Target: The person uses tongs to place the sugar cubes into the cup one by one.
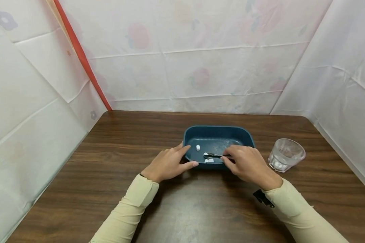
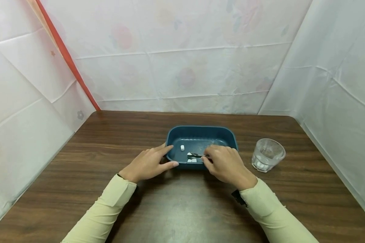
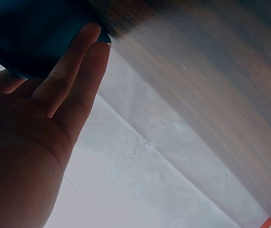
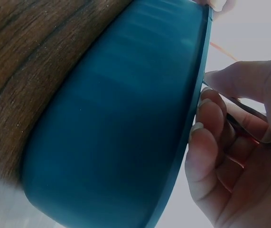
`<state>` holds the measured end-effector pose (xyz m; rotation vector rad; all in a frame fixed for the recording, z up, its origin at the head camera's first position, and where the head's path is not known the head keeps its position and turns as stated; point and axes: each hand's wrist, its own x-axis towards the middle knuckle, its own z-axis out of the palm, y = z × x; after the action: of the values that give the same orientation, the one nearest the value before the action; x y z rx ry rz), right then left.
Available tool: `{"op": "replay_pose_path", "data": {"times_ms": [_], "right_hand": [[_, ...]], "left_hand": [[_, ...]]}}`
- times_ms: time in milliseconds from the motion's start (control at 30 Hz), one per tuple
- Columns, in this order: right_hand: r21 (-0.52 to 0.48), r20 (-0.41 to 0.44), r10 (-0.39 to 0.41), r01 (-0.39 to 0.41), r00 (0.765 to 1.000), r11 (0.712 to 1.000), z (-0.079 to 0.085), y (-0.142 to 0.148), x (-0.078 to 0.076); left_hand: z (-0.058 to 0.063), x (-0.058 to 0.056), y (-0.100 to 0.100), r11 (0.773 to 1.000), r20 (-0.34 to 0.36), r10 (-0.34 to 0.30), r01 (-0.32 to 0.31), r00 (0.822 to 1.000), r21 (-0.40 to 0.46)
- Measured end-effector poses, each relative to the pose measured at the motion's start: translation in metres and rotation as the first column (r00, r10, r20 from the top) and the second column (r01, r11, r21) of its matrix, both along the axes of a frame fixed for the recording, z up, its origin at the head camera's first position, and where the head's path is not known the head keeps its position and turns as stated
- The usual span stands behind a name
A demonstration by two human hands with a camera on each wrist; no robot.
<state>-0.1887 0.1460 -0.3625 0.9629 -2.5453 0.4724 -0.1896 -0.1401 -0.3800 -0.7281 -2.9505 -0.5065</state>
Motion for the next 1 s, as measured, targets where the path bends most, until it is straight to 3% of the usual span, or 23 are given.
{"op": "replay_pose_path", "data": {"times_ms": [267, 1000], "right_hand": [[-0.009, -0.008, 0.018, -0.018, 1.000, 1.000, -0.002, -0.001, 0.001], [-0.019, 0.011, -0.040, 0.040, 0.999, 0.999, 0.008, 0.007, 0.002]], "left_hand": [[-0.001, 0.001, 0.000, 1.000, 0.007, 0.001, -0.001, 1.000, 0.002], [0.001, 0.001, 0.000, 1.000, 0.008, 0.000, 0.000, 1.000, 0.000]]}}
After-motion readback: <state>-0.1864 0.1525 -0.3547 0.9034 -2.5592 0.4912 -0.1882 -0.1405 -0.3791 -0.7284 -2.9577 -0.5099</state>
